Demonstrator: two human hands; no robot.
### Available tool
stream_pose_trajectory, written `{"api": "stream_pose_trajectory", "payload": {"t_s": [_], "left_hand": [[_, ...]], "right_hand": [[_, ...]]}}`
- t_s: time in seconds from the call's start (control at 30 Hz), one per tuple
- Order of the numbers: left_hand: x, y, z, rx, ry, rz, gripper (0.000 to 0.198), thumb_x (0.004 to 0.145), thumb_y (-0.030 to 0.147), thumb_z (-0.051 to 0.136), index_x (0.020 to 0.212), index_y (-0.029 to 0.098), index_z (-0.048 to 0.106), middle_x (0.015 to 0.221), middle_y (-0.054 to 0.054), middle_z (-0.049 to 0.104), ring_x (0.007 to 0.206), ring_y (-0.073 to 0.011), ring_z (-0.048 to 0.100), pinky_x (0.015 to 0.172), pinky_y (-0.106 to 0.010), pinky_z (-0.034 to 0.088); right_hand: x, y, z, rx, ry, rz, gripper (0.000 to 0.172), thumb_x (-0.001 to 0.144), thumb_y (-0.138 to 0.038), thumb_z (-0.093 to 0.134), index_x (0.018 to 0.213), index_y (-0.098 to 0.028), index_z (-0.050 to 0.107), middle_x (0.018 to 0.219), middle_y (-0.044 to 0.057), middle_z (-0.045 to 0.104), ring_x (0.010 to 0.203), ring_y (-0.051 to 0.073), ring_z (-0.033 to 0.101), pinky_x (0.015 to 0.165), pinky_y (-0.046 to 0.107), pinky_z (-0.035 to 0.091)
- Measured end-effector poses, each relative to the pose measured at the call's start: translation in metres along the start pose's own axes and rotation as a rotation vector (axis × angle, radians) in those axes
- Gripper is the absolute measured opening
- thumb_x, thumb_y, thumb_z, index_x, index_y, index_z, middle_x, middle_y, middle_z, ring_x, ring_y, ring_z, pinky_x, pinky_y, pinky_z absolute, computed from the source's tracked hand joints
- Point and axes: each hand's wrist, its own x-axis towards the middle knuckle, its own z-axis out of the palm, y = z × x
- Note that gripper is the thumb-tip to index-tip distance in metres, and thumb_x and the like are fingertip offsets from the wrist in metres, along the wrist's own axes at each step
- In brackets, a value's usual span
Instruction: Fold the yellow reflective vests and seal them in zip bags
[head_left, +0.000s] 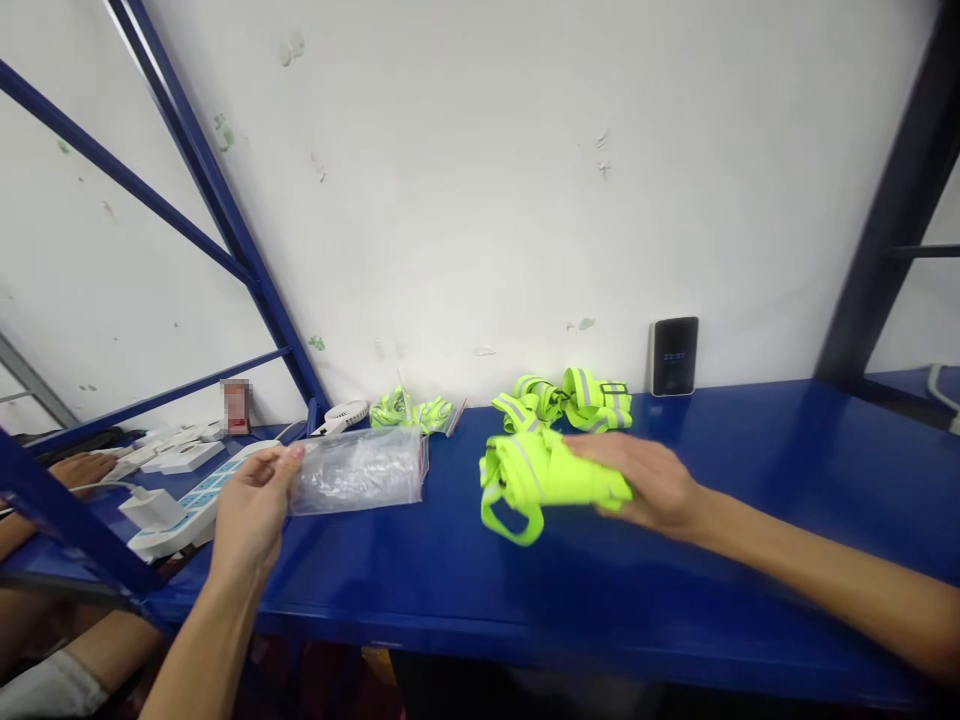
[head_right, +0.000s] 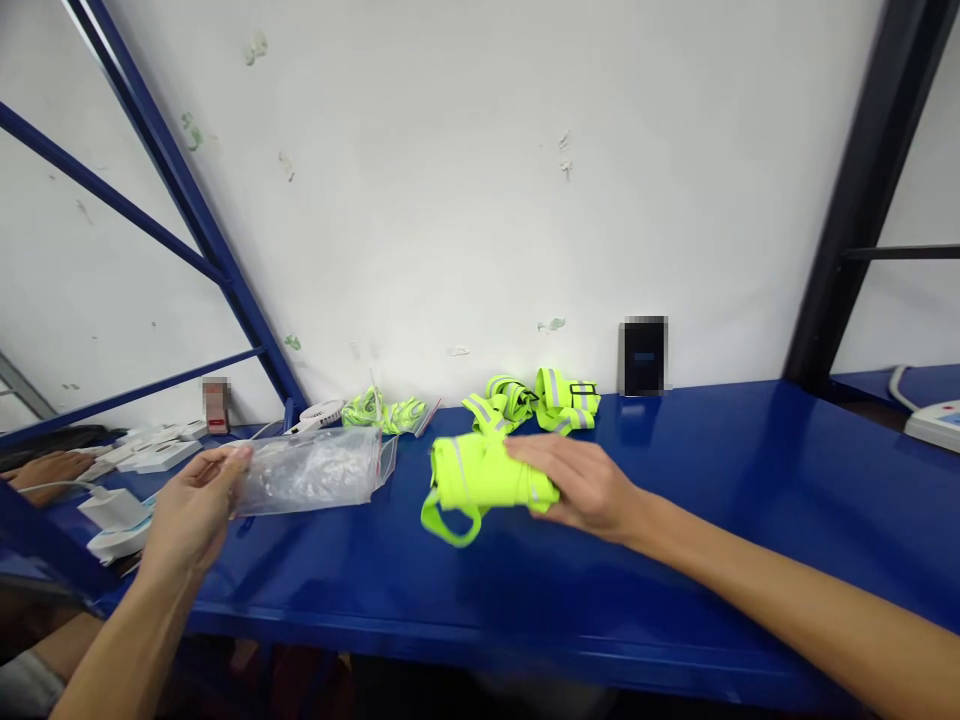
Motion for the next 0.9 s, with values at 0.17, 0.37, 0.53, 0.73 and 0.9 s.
{"api": "stream_pose_trajectory", "payload": {"t_s": [0.17, 0.37, 0.53, 0.73, 0.9], "left_hand": [[0.038, -0.024, -0.005, -0.068, 0.043, -0.163, 0.059, 0.045, 0.049, 0.081, 0.090, 0.018, 0.060, 0.067, 0.002, 0.058, 0.051, -0.0111, 0.046, 0.047, -0.022, 0.033], [0.044, -0.061, 0.007, 0.520, 0.043, 0.063, 0.048, 0.065, 0.054, 0.068, 0.096, 0.019, 0.063, 0.090, -0.009, 0.064, 0.089, -0.0283, 0.059, 0.075, -0.038, 0.046], [0.042, -0.053, 0.012, 0.733, 0.117, 0.264, 0.039, 0.081, 0.047, 0.052, 0.110, 0.021, 0.061, 0.112, -0.013, 0.059, 0.121, -0.0343, 0.044, 0.102, -0.050, 0.034], [0.059, -0.008, 0.067, 0.729, -0.245, 0.373, 0.038, 0.085, 0.047, 0.042, 0.097, 0.019, 0.065, 0.100, -0.011, 0.069, 0.096, -0.0270, 0.061, 0.088, -0.037, 0.044], [0.089, 0.003, 0.141, 1.164, -0.471, 0.281, 0.048, 0.083, 0.055, 0.042, 0.094, 0.016, 0.068, 0.102, -0.019, 0.070, 0.096, -0.0344, 0.064, 0.077, -0.040, 0.047]], "right_hand": [[0.067, 0.037, -0.006, -0.189, 0.156, 0.232, 0.051, 0.090, -0.035, 0.055, 0.137, -0.020, 0.050, 0.130, 0.012, 0.060, 0.120, 0.033, 0.056, 0.100, 0.047, 0.046], [0.100, 0.083, 0.034, -0.390, -0.251, 0.403, 0.059, 0.088, -0.009, 0.043, 0.145, -0.026, 0.043, 0.132, 0.014, 0.058, 0.113, 0.033, 0.060, 0.092, 0.047, 0.047], [0.094, 0.099, 0.071, -0.353, -0.553, 0.375, 0.060, 0.076, -0.010, 0.054, 0.136, -0.019, 0.055, 0.152, 0.015, 0.036, 0.143, 0.036, 0.025, 0.114, 0.051, 0.022], [0.108, 0.092, 0.067, -0.303, -0.516, 0.417, 0.054, 0.083, -0.031, 0.054, 0.137, -0.024, 0.054, 0.156, 0.012, 0.029, 0.144, 0.041, 0.016, 0.111, 0.061, 0.019], [0.104, 0.041, 0.061, -0.298, -0.240, 0.109, 0.036, 0.087, -0.022, 0.049, 0.119, -0.021, 0.066, 0.135, 0.012, 0.055, 0.135, 0.033, 0.036, 0.109, 0.052, 0.028]]}}
